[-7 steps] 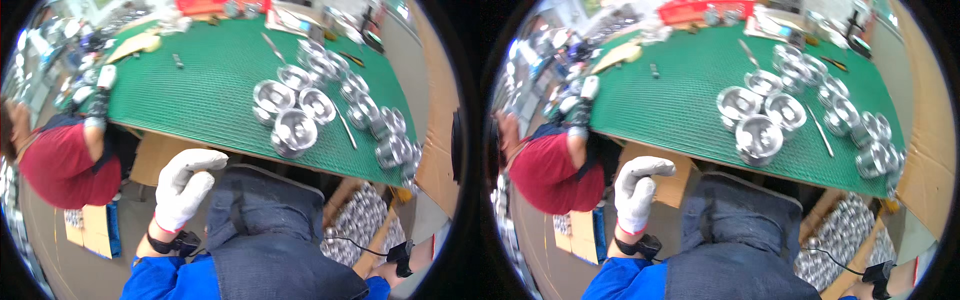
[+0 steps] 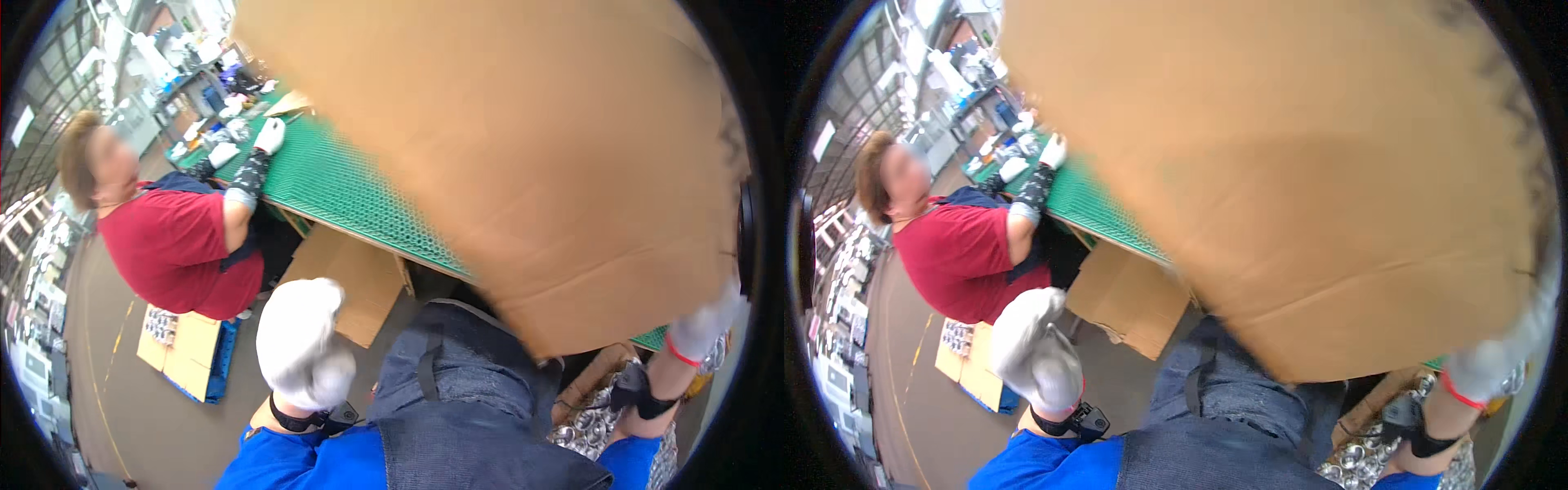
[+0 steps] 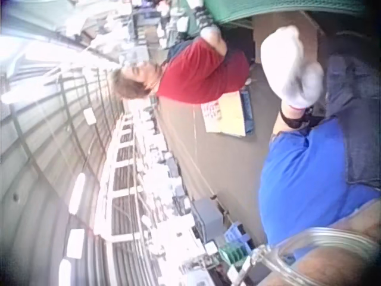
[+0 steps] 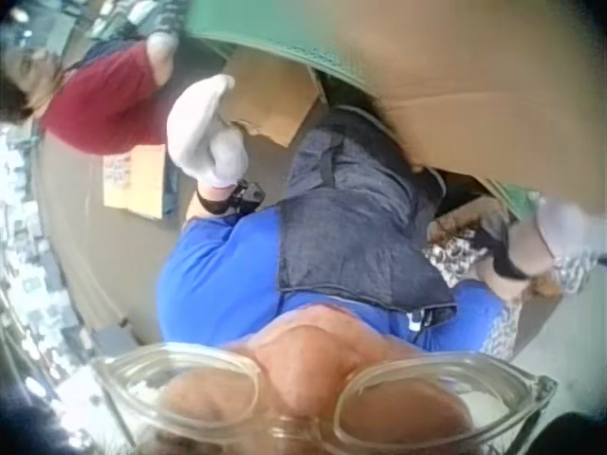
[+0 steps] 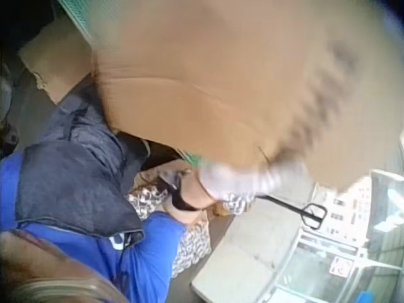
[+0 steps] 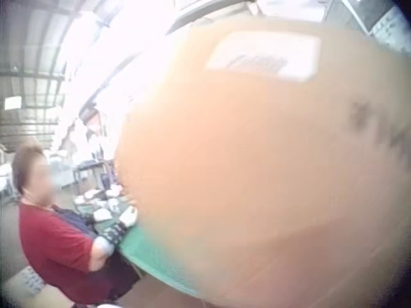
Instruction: Manual checking, cleaning, and sorting of engine pistons at a factory workstation.
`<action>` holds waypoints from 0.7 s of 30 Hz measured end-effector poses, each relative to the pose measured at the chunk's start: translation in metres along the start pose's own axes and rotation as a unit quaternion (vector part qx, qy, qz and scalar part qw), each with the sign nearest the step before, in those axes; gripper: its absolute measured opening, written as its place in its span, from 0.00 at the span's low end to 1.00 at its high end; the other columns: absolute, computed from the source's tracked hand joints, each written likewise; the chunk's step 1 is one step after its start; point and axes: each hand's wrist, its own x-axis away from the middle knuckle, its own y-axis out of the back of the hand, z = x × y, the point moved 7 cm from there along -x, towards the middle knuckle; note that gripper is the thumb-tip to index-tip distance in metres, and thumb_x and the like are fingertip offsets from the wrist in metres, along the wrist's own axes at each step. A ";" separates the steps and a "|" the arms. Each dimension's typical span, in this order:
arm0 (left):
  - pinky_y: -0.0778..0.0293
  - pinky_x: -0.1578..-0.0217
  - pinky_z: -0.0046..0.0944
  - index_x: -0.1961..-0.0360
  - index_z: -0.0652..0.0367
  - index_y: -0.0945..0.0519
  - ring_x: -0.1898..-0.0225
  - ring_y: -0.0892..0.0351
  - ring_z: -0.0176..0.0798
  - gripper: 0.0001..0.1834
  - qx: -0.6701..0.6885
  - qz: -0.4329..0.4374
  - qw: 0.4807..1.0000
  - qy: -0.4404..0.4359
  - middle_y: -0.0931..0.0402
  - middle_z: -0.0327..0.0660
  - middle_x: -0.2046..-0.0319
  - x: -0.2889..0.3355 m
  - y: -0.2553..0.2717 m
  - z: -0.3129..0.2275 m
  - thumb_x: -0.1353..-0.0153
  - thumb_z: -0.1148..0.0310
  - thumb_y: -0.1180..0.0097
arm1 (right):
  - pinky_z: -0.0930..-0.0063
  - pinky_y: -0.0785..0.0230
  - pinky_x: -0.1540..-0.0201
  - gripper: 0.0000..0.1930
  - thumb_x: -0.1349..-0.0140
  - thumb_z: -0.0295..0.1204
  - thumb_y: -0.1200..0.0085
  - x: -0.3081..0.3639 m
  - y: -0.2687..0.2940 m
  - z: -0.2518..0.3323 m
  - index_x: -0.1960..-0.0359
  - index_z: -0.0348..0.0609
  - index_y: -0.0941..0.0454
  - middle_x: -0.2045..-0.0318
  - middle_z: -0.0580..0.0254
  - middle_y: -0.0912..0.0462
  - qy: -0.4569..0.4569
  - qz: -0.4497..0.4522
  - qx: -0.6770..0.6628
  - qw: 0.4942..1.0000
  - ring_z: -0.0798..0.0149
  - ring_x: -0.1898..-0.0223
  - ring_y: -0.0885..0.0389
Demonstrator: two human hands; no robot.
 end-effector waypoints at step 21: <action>0.27 0.62 0.50 0.60 0.54 0.22 0.64 0.21 0.54 0.15 -0.461 0.475 0.708 0.246 0.23 0.46 0.72 0.070 0.065 0.084 0.49 0.64 0.35 | 0.62 0.23 0.57 0.19 0.37 0.36 0.46 0.063 -0.122 0.220 0.44 0.51 0.26 0.53 0.58 0.18 0.184 0.281 -0.541 0.771 0.54 0.56 0.17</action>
